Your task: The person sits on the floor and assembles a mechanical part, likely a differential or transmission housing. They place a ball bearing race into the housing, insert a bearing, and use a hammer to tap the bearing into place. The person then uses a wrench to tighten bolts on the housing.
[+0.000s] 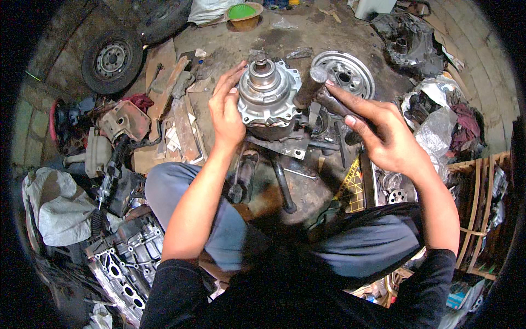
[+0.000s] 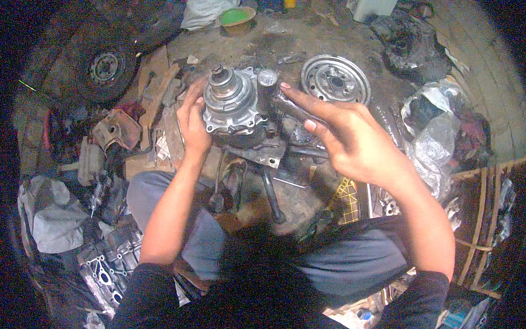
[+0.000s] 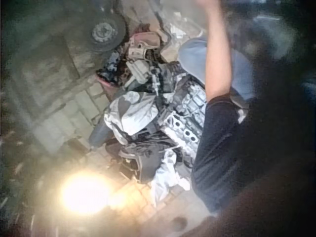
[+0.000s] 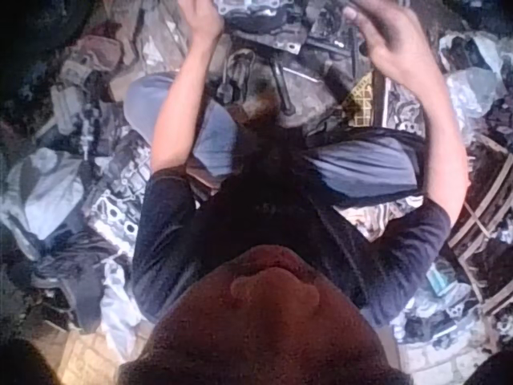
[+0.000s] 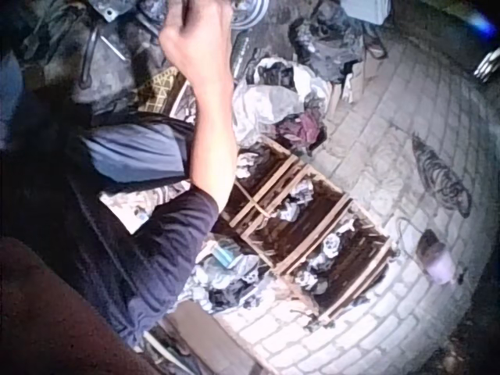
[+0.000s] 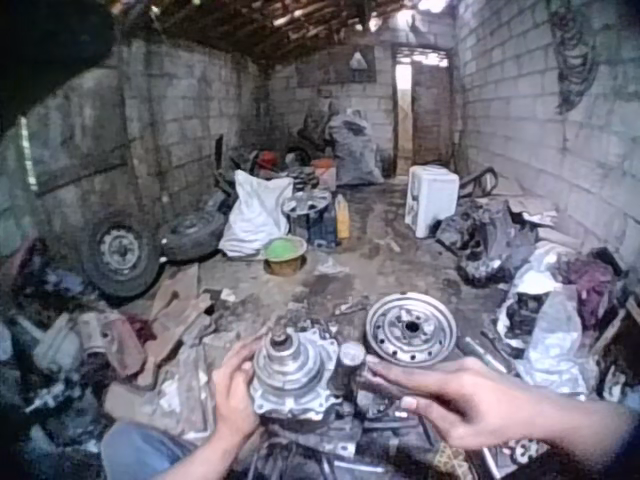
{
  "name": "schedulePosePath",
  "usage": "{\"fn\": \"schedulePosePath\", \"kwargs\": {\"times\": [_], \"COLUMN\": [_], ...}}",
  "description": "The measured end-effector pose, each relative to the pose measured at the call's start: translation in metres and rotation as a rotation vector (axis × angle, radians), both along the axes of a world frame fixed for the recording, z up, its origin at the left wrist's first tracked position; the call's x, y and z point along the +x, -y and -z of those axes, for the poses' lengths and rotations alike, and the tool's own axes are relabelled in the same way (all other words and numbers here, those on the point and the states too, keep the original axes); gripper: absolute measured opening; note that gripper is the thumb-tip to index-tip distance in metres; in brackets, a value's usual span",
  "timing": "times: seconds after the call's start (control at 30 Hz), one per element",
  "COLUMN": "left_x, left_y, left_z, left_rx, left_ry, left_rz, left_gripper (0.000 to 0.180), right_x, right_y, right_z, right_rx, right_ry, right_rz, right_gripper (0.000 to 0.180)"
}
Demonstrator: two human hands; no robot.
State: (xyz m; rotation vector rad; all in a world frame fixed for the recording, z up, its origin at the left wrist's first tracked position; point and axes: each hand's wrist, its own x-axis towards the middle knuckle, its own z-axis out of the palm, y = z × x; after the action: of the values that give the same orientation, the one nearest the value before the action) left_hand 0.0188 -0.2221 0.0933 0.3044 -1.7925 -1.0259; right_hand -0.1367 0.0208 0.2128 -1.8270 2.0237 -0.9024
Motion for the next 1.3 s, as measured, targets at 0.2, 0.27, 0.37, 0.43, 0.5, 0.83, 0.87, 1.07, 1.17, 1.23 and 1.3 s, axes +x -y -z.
{"fn": "schedulePosePath", "kwargs": {"times": [0.2,0.27,0.37,0.43,0.5,0.83,0.87,1.07,1.17,1.23,1.3], "left_x": [0.001,0.002,0.0,0.0,0.0,-0.002,-0.001,-0.002,-0.003,-0.003,-0.003], "left_y": [-0.003,-0.002,-0.001,0.001,0.0,0.0,0.0,0.002,0.003,0.003,0.003], "left_z": [-0.003,-0.002,0.001,0.003,0.003,0.003,0.003,0.004,0.007,0.008,0.009], "left_rx": [0.01,0.0,-0.002,0.003,-0.004,-0.001,-0.01,-0.04,-0.013,-0.01,-0.021], "left_ry": [0.042,0.041,-0.004,-0.031,-0.036,-0.029,-0.024,-0.046,-0.053,-0.047,-0.042], "left_rz": [0.011,0.009,0.002,0.015,0.012,-0.004,-0.01,-0.002,-0.003,-0.013,-0.029], "left_gripper": [0.045,0.044,0.042,0.041,0.041,0.04,0.04,0.039,0.038,0.037,0.037], "right_x": [0.0,0.0,0.005,0.01,0.014,0.044,0.046,0.044,0.048,0.049,0.051], "right_y": [-0.005,-0.005,-0.003,-0.003,-0.004,0.011,0.013,0.017,0.018,0.018,0.018], "right_z": [-0.009,-0.005,-0.005,-0.017,-0.019,-0.021,-0.024,-0.012,-0.013,-0.016,-0.021], "right_rx": [-0.13,-0.117,0.037,0.146,0.136,0.029,0.145,-0.175,-0.018,0.052,0.075], "right_ry": [-0.011,-0.005,0.009,-0.063,-0.061,0.007,-0.034,-0.022,-0.012,-0.077,-0.102], "right_rz": [0.041,0.032,0.018,0.061,0.053,-0.072,-0.04,-0.078,-0.024,-0.014,-0.015], "right_gripper": [0.054,0.055,0.049,0.048,0.048,0.049,0.049,0.052,0.057,0.06,0.06]}}
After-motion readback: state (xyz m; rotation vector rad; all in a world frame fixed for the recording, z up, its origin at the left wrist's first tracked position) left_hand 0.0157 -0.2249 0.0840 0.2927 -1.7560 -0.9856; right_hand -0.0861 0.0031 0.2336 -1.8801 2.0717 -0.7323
